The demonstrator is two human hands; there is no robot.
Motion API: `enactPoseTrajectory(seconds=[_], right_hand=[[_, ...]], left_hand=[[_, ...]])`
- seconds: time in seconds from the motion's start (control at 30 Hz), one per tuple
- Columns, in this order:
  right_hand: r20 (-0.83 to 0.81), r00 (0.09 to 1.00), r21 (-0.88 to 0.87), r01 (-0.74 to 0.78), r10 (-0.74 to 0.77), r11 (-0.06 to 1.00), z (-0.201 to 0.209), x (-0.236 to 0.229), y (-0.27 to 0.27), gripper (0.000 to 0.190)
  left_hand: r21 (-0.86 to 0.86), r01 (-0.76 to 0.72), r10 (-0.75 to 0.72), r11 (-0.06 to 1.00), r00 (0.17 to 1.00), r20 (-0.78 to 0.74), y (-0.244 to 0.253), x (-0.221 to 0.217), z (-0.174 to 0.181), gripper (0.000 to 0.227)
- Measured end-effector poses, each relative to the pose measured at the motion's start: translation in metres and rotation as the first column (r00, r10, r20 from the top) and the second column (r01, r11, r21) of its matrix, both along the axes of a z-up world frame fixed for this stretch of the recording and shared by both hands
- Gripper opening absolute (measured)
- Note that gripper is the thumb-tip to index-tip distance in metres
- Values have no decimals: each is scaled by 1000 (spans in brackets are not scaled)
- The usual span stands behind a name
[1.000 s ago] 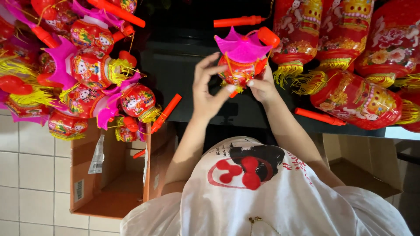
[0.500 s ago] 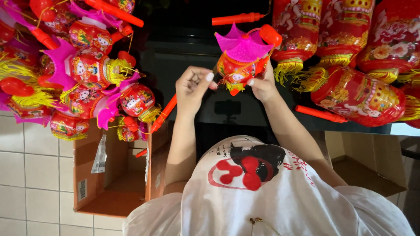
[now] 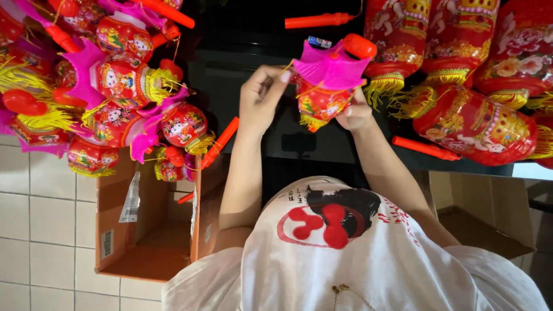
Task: Assembling small decorative lanterns by attaching handles and decorative tops to the lantern bodies.
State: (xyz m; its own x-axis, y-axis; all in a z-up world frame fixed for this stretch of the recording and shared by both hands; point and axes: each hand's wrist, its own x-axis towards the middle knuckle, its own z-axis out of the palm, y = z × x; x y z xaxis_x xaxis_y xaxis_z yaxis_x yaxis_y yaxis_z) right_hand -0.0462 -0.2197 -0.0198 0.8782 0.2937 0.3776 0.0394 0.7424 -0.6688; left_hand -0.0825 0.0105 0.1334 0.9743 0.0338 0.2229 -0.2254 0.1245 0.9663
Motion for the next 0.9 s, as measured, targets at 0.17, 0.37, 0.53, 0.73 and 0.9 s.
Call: enactPoseTrajectory(seconds=[0.17, 0.37, 0.53, 0.73, 0.9], right_hand=[[12, 1000, -25, 17, -17, 1000, 4, 2, -7, 98], [43, 999, -46, 35, -33, 998, 14, 2, -6, 98], [57, 997, -61, 53, -49, 997, 17, 2, -5, 97], [74, 995, -82, 72, -66, 994, 23, -10, -6, 97], [112, 991, -85, 84, -75, 993, 36, 1, 3, 96]], left_hand=[[-135, -2, -10, 991, 996, -84, 8, -5, 9, 15], [-77, -94, 88, 993, 993, -83, 16, -1, -3, 10], [223, -220, 212, 950, 976, 59, 13, -8, 5, 46], [366, -79, -14, 927, 970, 244, 4, 1, 21, 43], [411, -255, 136, 875, 946, 296, 5, 9, -10, 32]])
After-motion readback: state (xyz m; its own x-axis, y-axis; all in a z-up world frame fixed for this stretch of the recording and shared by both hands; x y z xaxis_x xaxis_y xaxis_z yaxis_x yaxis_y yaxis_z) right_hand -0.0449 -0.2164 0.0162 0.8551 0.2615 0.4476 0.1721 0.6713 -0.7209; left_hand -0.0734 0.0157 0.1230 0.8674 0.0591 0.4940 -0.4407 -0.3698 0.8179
